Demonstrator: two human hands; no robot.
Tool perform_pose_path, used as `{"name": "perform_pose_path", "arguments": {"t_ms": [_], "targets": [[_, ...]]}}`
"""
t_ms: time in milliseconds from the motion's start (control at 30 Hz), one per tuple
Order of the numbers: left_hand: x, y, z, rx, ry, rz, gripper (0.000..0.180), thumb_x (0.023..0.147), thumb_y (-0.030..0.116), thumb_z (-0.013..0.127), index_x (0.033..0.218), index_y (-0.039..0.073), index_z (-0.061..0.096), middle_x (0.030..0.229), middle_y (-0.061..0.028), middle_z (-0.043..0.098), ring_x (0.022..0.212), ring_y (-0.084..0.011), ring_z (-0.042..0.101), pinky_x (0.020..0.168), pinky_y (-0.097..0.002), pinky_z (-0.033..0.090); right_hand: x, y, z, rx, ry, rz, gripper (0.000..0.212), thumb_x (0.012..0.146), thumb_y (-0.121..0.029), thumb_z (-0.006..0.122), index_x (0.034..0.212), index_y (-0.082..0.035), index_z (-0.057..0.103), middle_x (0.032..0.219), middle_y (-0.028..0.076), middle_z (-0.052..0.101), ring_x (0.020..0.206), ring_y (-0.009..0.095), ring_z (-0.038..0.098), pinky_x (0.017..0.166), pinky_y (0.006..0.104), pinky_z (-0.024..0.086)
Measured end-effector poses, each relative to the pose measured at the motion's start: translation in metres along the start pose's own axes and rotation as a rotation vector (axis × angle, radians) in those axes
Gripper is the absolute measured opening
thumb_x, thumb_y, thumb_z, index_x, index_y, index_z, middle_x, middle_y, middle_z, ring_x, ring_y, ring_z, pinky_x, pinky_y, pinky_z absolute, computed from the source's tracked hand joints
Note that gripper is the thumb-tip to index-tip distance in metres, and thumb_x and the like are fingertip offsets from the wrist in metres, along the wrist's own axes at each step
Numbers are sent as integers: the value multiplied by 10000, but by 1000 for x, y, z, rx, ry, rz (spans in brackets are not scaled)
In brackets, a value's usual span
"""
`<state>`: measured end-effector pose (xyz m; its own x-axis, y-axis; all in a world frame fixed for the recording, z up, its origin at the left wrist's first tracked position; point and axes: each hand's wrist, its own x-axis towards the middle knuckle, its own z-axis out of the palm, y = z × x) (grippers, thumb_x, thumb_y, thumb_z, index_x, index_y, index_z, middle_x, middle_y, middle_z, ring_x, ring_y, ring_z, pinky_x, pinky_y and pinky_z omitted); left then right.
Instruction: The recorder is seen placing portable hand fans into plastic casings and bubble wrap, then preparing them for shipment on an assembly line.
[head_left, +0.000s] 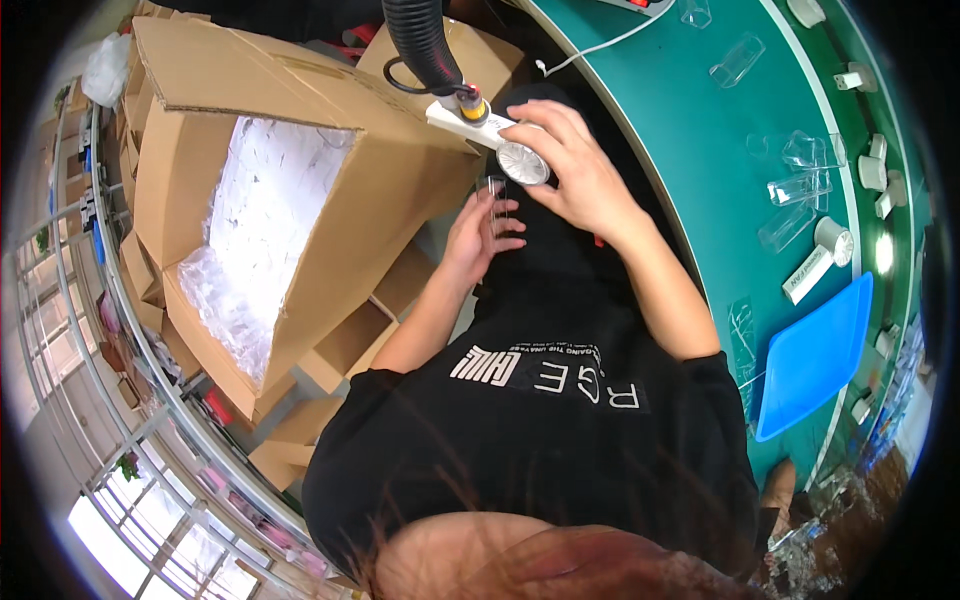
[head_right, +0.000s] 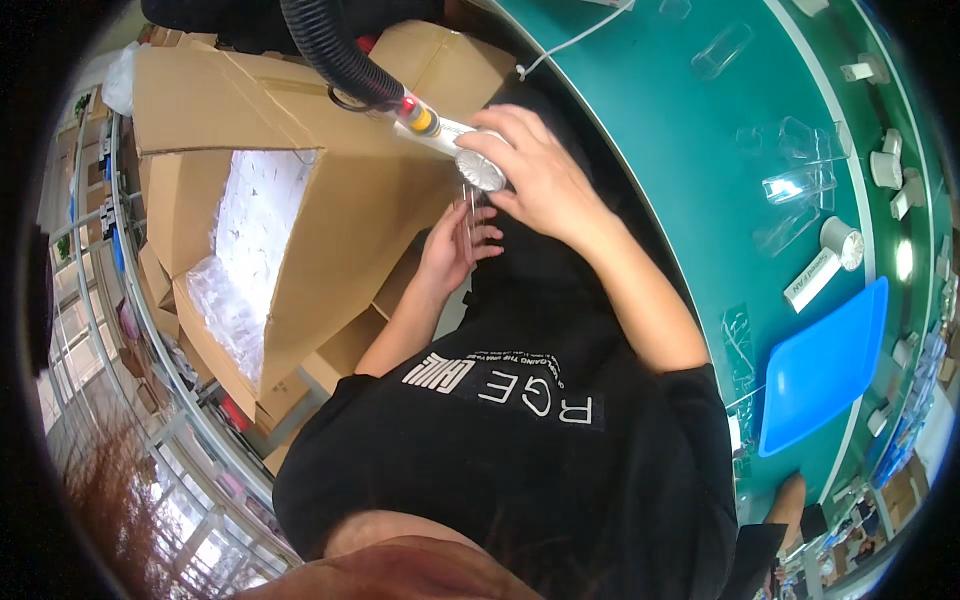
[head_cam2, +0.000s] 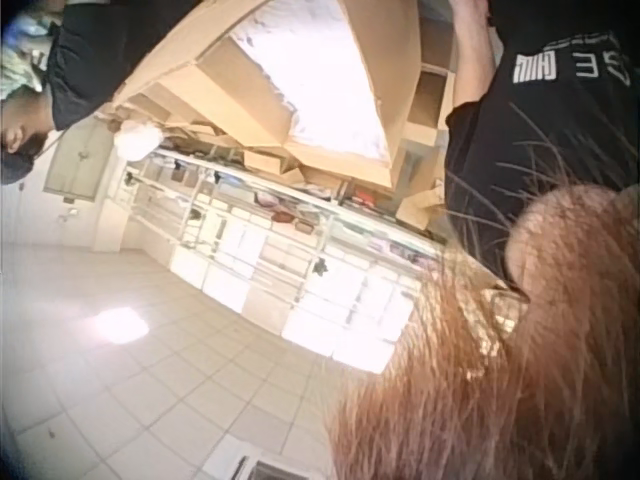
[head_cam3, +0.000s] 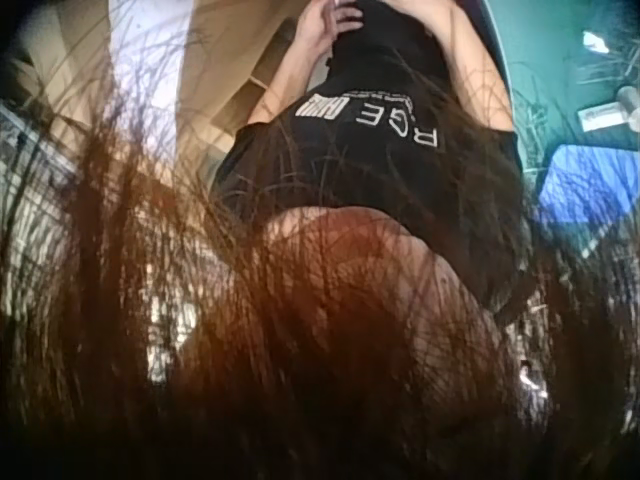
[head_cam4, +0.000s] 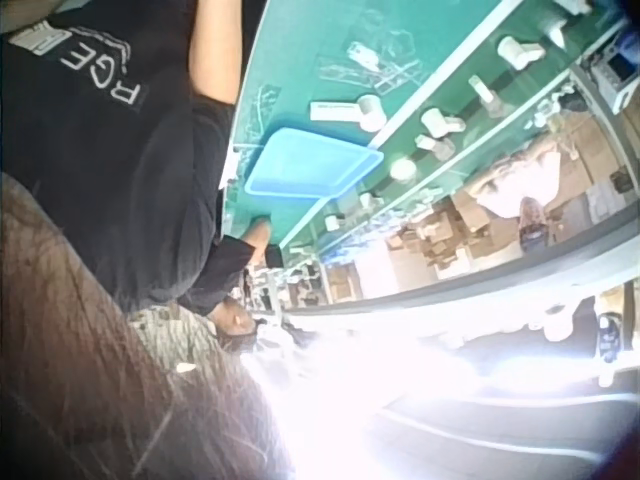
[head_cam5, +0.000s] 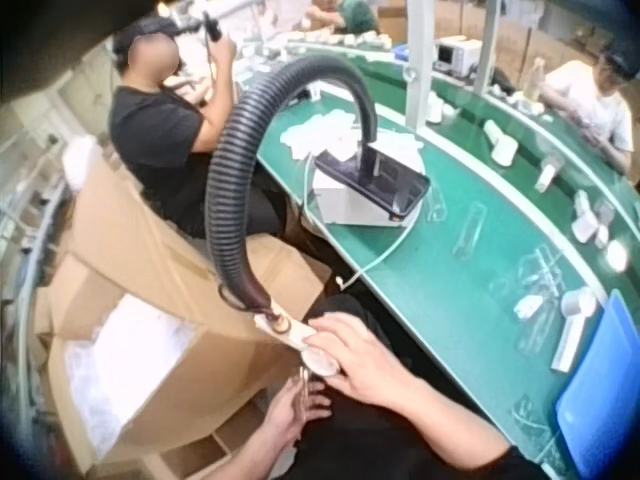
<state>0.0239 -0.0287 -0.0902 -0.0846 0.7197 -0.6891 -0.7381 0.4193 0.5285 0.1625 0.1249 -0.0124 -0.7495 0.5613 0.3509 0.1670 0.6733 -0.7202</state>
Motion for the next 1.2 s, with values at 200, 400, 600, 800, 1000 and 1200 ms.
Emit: {"name": "perform_pose_path", "arguments": {"t_ms": [200,400,600,800,1000,1200], "targets": [[-7,10,-18,402,-85,305,491,904,165,577,1355,54,416,1088,-59,550,848,-136,590,701,-272,515,-25,-18,-48,76,-177,124,601,586,76,699,1147,-78,546,1264,87,500,1225,327,436,999,408,399],[-22,33,-4,512,-210,416,574,791,146,709,1301,9,483,1144,-95,603,876,-146,595,738,-265,476,-55,-34,-91,123,-228,180,579,595,42,699,1144,-79,561,1190,100,528,1143,308,493,930,379,425],[-46,87,44,1219,-395,312,549,678,172,800,1168,29,599,958,-88,688,751,-134,593,673,-250,467,-81,-32,-121,323,-364,245,554,591,-11,741,1119,-21,576,1167,137,535,1079,284,543,923,345,424],[-52,82,80,1012,-483,256,592,679,150,795,1210,26,563,1134,-103,633,963,-173,592,800,-301,490,-121,-4,-115,652,-245,298,642,576,-115,795,1160,-3,551,1158,171,547,1080,277,555,931,369,425],[-55,79,140,495,-620,393,876,838,693,423,1331,-30,369,1327,-261,463,1252,-307,461,998,-414,388,-141,-13,-70,1369,109,567,836,674,-326,771,1313,38,374,1216,193,535,1133,303,542,954,425,446],[-51,69,175,656,-576,603,598,925,515,447,1266,23,453,1262,-105,536,1170,-196,477,967,-355,346,-142,-24,-77,1364,220,655,951,761,-710,554,1300,46,350,1124,235,565,973,354,632,798,415,562]]}}
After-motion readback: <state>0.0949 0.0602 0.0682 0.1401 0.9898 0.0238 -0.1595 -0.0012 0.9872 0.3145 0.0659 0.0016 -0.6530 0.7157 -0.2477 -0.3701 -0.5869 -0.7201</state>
